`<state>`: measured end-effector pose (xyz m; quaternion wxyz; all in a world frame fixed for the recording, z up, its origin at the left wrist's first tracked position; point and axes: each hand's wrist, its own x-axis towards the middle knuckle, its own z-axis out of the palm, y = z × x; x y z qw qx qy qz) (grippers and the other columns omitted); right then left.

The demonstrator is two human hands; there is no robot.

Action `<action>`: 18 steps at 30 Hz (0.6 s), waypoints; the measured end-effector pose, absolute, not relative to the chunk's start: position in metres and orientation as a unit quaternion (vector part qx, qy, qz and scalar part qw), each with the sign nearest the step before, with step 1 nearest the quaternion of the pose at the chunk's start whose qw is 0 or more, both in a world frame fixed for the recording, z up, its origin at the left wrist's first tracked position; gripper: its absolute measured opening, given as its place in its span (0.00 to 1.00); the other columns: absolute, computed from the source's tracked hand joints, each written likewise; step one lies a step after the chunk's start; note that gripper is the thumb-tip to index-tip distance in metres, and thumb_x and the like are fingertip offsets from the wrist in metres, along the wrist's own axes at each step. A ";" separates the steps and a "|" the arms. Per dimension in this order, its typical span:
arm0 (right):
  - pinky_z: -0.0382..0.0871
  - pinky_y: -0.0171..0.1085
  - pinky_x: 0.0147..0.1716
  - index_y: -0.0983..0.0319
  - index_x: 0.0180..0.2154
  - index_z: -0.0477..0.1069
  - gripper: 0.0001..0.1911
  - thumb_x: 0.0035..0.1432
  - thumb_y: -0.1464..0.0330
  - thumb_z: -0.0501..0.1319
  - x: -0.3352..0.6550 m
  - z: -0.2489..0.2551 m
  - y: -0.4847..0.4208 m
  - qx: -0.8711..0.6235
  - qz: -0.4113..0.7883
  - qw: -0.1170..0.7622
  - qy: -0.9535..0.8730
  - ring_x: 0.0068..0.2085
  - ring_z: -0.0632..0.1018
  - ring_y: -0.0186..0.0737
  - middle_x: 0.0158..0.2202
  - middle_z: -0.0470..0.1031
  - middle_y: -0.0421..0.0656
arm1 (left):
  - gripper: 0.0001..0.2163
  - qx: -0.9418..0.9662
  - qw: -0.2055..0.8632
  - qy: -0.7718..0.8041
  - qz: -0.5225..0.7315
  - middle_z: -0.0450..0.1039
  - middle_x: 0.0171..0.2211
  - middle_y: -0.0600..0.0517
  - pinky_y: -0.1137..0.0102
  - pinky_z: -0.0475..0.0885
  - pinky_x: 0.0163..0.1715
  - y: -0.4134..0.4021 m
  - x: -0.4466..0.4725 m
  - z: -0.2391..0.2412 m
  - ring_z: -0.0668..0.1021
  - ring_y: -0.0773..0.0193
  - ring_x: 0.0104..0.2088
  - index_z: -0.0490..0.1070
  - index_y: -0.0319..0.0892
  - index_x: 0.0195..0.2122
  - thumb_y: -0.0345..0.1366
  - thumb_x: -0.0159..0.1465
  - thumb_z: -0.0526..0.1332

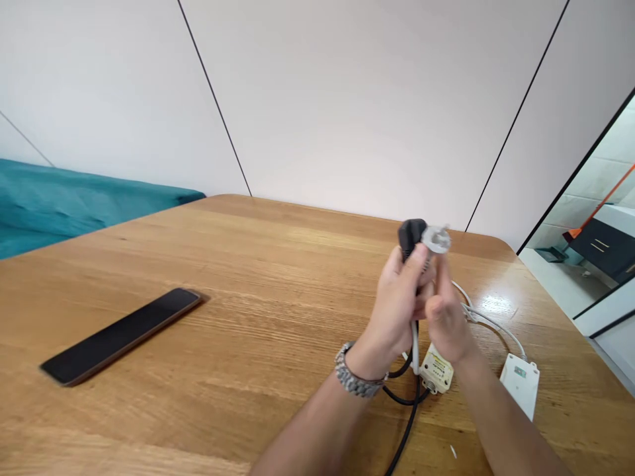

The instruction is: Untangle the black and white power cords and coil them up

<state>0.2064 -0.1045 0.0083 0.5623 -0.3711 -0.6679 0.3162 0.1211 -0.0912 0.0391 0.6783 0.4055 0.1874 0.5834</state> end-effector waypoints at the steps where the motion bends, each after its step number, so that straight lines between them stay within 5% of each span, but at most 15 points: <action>1: 0.63 0.51 0.60 0.57 0.64 0.55 0.53 0.47 0.31 0.51 0.200 0.001 -0.102 -0.346 0.372 0.552 -0.662 0.64 0.62 0.56 0.59 0.65 0.51 | 0.18 0.395 0.687 0.185 0.581 0.51 0.19 0.62 0.76 0.48 0.12 -0.090 0.116 0.048 0.52 0.77 0.15 0.64 0.43 0.33 0.52 0.59 0.66; 4: 0.70 0.51 0.51 0.58 0.54 0.67 0.49 0.46 0.29 0.46 0.180 -0.022 -0.097 -0.220 0.571 0.482 -0.627 0.56 0.71 0.56 0.49 0.73 0.52 | 0.19 0.374 0.687 0.182 0.595 0.43 0.17 0.63 0.75 0.41 0.11 -0.087 0.099 0.089 0.47 0.78 0.12 0.58 0.43 0.28 0.52 0.65 0.60; 7: 0.74 0.51 0.40 0.58 0.52 0.69 0.52 0.44 0.27 0.43 0.166 -0.036 -0.095 -0.072 0.733 0.356 -0.576 0.45 0.78 0.54 0.50 0.73 0.54 | 0.20 0.375 0.647 0.164 0.644 0.37 0.18 0.61 0.77 0.37 0.13 -0.082 0.090 0.140 0.46 0.79 0.12 0.55 0.43 0.27 0.50 0.72 0.47; 11: 0.73 0.41 0.24 0.63 0.53 0.67 0.57 0.32 0.28 0.57 0.166 -0.034 -0.103 0.021 0.825 0.187 -0.532 0.27 0.79 0.44 0.43 0.77 0.52 | 0.17 0.436 0.502 0.177 0.726 0.36 0.21 0.59 0.79 0.40 0.19 -0.065 0.081 0.194 0.47 0.82 0.11 0.64 0.41 0.34 0.49 0.71 0.49; 14: 0.66 0.31 0.17 0.67 0.40 0.72 0.40 0.33 0.45 0.74 0.184 -0.021 -0.119 -0.060 0.816 0.094 -0.567 0.17 0.72 0.33 0.23 0.74 0.40 | 0.15 0.467 0.420 0.207 0.750 0.39 0.23 0.59 0.77 0.43 0.25 -0.047 0.065 0.218 0.51 0.84 0.14 0.66 0.38 0.41 0.47 0.69 0.55; 18: 0.57 0.25 0.14 0.64 0.29 0.73 0.17 0.41 0.61 0.74 0.227 0.006 -0.138 -0.306 0.710 0.111 -0.624 0.15 0.65 0.25 0.17 0.69 0.33 | 0.17 0.465 0.340 0.276 0.769 0.40 0.25 0.60 0.73 0.44 0.31 -0.029 0.035 0.239 0.55 0.86 0.18 0.63 0.34 0.43 0.46 0.67 0.54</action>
